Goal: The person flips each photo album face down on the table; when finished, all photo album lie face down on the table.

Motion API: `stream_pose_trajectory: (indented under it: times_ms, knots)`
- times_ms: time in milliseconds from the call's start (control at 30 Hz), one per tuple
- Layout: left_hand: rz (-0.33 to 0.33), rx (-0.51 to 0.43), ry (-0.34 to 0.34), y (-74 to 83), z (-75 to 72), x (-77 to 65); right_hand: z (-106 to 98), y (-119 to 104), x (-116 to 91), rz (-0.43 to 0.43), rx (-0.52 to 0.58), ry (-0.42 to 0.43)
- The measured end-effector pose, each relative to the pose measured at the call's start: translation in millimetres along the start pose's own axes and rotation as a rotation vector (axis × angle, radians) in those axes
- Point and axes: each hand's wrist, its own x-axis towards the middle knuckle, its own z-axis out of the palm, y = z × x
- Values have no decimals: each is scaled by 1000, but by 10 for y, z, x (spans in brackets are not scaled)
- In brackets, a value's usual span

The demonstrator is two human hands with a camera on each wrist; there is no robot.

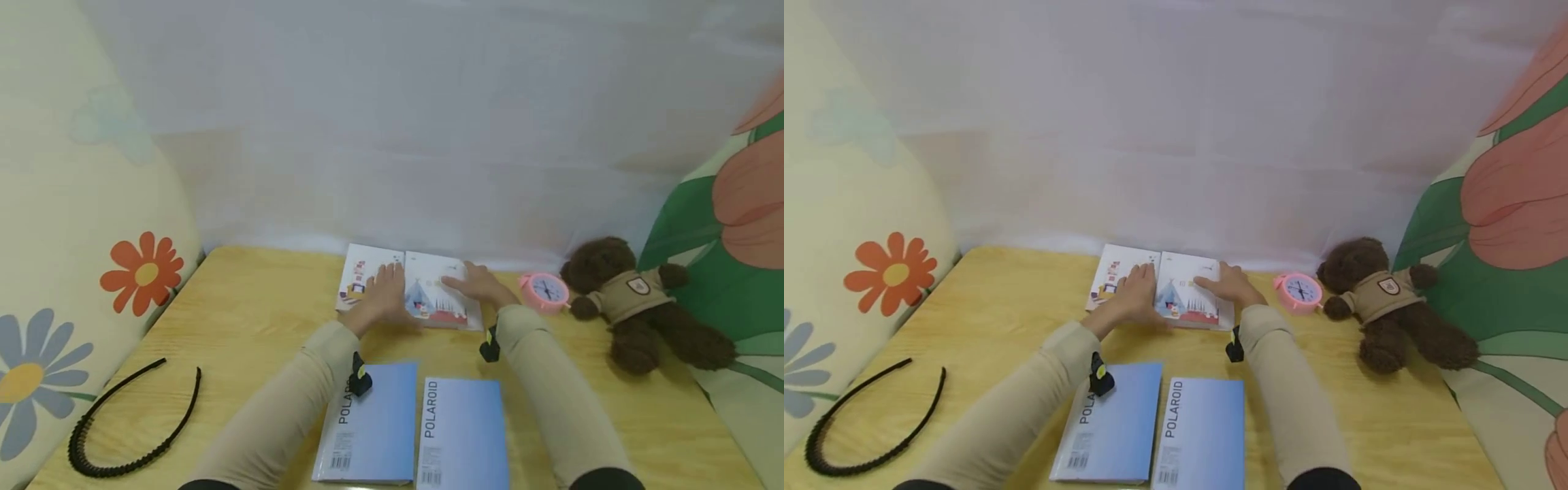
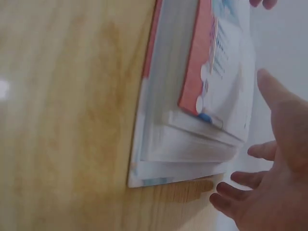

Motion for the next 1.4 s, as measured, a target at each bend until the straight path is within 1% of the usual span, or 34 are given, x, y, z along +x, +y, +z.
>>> stream_pose_trajectory:
  times_ms: [67,133,200,267,400,533,667,767,900,1033,1200,1267,1400]
  knots:
    - [-20,2,-7,-48,37,29,40,-11,99,-13,6,-25]
    - [-6,-9,-35,-64,82,48,62,-2,169,-20,-4,-29]
    - [19,-36,-59,-51,126,62,73,26,226,-26,-38,-26]
    - [36,-49,-61,-20,162,78,71,58,269,-38,-82,-21]
    - [45,-48,-29,44,201,113,40,89,300,-66,-171,-15]
    - [64,-18,-17,102,258,20,53,96,145,-73,-201,-1]
    - [86,5,-12,130,321,-114,136,124,-58,-60,-129,32]
    - [92,-13,-15,145,348,-221,210,147,-183,-37,-63,58]
    - [103,-54,-4,172,351,-345,255,145,-300,-9,-38,83]
    - [108,-69,7,199,338,-402,253,138,-352,1,-54,89]
    - [63,-89,29,226,367,-463,267,136,-391,-2,-40,84]
    - [43,-110,30,226,387,-475,273,130,-413,-1,-30,83]
    - [40,-152,32,225,394,-505,285,121,-457,0,-5,86]
